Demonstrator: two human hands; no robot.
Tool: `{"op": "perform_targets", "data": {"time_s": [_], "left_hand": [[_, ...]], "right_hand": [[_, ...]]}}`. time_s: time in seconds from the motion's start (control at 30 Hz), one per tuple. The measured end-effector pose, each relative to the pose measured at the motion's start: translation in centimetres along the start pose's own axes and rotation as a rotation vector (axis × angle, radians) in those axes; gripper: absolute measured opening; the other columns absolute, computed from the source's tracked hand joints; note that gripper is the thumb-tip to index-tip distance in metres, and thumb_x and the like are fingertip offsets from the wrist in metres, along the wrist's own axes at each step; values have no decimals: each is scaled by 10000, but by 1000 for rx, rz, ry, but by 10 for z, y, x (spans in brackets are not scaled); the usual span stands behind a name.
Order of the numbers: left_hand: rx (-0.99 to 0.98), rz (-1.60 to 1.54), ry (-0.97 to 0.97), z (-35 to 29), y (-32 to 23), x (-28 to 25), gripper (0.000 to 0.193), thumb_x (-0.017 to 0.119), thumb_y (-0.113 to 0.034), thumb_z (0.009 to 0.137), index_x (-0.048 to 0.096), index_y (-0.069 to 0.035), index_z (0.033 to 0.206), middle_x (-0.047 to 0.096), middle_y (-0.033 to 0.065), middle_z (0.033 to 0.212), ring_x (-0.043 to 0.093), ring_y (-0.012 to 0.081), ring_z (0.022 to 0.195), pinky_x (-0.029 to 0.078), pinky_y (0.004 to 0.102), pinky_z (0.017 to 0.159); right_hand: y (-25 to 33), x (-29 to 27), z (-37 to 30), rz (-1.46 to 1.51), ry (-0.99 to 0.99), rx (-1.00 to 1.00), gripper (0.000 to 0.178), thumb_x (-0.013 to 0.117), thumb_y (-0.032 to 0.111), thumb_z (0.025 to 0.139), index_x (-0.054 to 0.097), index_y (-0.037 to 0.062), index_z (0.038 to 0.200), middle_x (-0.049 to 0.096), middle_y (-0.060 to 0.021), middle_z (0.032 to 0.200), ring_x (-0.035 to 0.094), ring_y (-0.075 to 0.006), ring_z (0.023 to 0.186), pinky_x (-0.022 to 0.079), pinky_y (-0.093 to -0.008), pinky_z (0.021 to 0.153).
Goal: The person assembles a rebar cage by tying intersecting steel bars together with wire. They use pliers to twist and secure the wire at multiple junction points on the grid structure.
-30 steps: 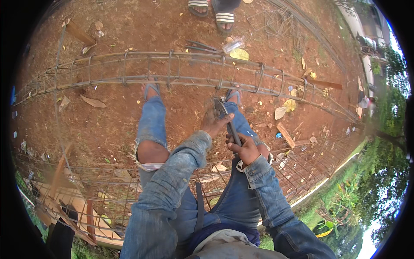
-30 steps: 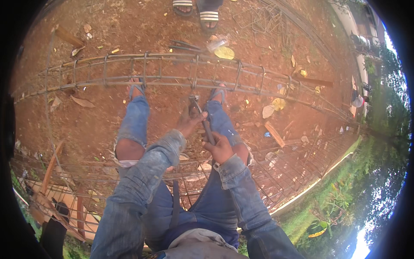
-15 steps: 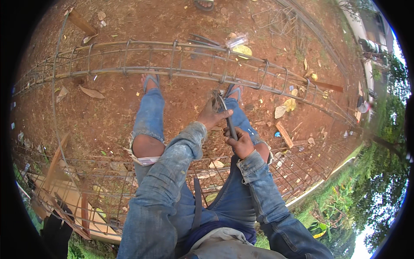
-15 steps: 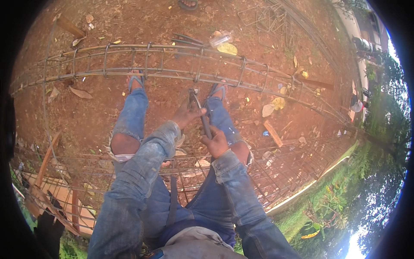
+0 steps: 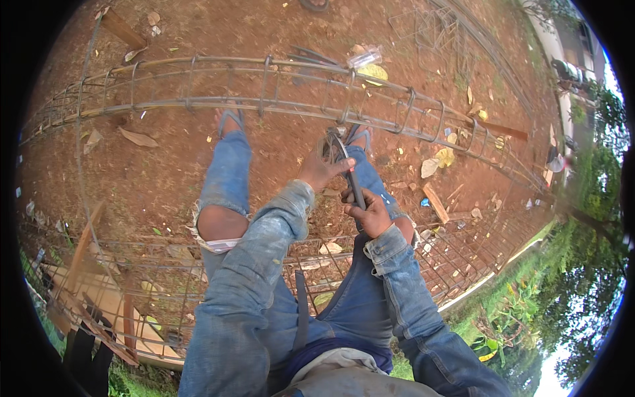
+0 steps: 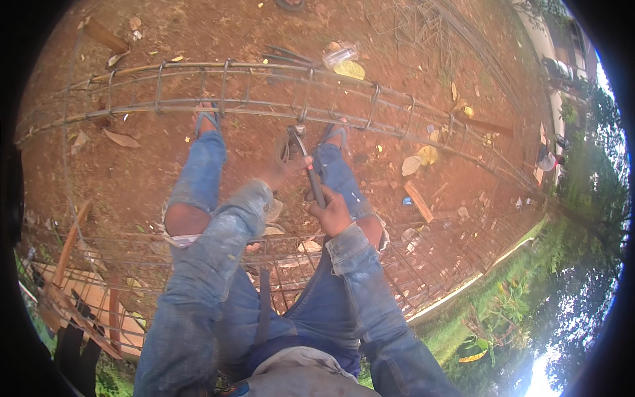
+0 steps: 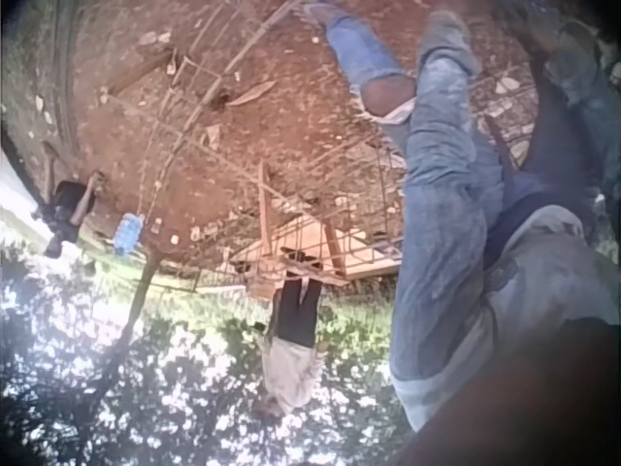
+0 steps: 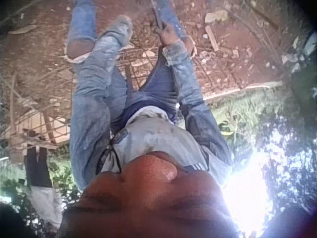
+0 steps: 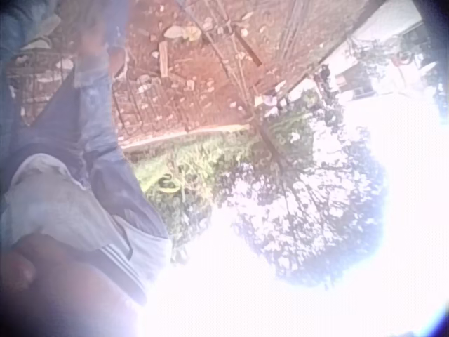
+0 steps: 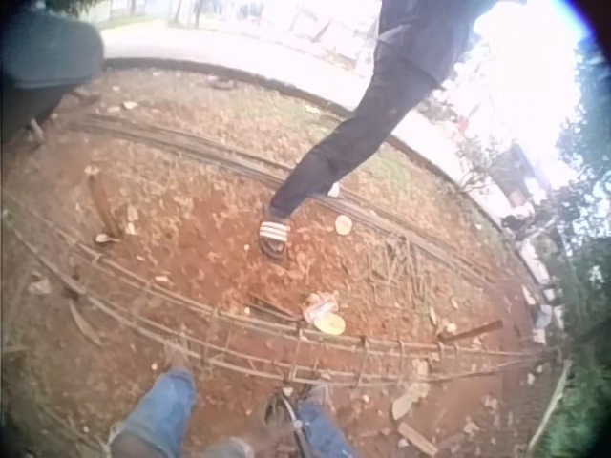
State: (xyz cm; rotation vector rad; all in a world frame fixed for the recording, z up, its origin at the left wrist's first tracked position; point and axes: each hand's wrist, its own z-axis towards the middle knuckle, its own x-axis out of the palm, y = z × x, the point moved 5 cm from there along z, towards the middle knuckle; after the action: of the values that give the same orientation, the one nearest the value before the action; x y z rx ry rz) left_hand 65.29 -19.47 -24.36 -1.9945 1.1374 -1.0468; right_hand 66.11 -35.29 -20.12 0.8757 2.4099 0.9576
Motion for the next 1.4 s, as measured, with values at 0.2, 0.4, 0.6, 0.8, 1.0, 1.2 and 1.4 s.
{"op": "perform_targets", "data": {"time_s": [0.2,0.4,0.6,0.8,1.0,1.2,1.4], "left_hand": [[20,113,-93,-4,-3,-4,557,714,-336,651,503,-25,1062,591,83,887,554,171,827,437,309,731],[-14,183,-49,-9,-6,0,324,636,-279,726,573,-5,888,599,80,757,564,157,694,439,292,642],[9,42,-85,-11,-1,3,274,636,-227,743,582,14,862,618,99,800,586,156,730,470,311,649],[-174,-851,50,-3,12,41,302,634,-138,751,513,5,988,593,105,879,598,214,762,499,351,649],[-198,-974,-37,17,23,68,207,644,-48,710,502,-38,859,522,57,726,543,173,617,494,340,588],[-79,-923,-178,30,24,78,165,632,-29,693,515,-14,808,535,64,712,538,159,609,488,335,575],[-54,-1003,-153,42,22,88,322,615,-16,707,507,-63,1007,536,36,804,548,151,712,467,345,691]], "right_hand": [[-17,13,4,126,-24,11,314,568,-20,709,498,-9,1014,494,-56,929,517,-139,838,456,-284,725],[-31,40,1,422,-8,171,459,531,-22,735,380,15,1167,512,-109,995,540,-204,900,484,-327,732],[-12,43,-5,450,139,243,419,561,86,758,376,-35,1115,526,-173,1006,571,-250,856,482,-367,715],[-5,-2,-11,873,510,354,395,620,176,754,415,23,1054,555,-171,928,586,-266,816,495,-388,662],[4,-31,-1,338,232,331,536,657,240,716,380,-7,1102,541,-188,964,583,-289,824,486,-400,681],[43,-10,-27,-1284,-637,-166,712,661,147,562,353,-37,1177,492,-202,1030,477,-367,959,360,-456,847],[21,-63,10,-1178,-557,-268,682,614,68,512,416,60,1164,511,-157,1008,494,-342,940,391,-419,827]]}}
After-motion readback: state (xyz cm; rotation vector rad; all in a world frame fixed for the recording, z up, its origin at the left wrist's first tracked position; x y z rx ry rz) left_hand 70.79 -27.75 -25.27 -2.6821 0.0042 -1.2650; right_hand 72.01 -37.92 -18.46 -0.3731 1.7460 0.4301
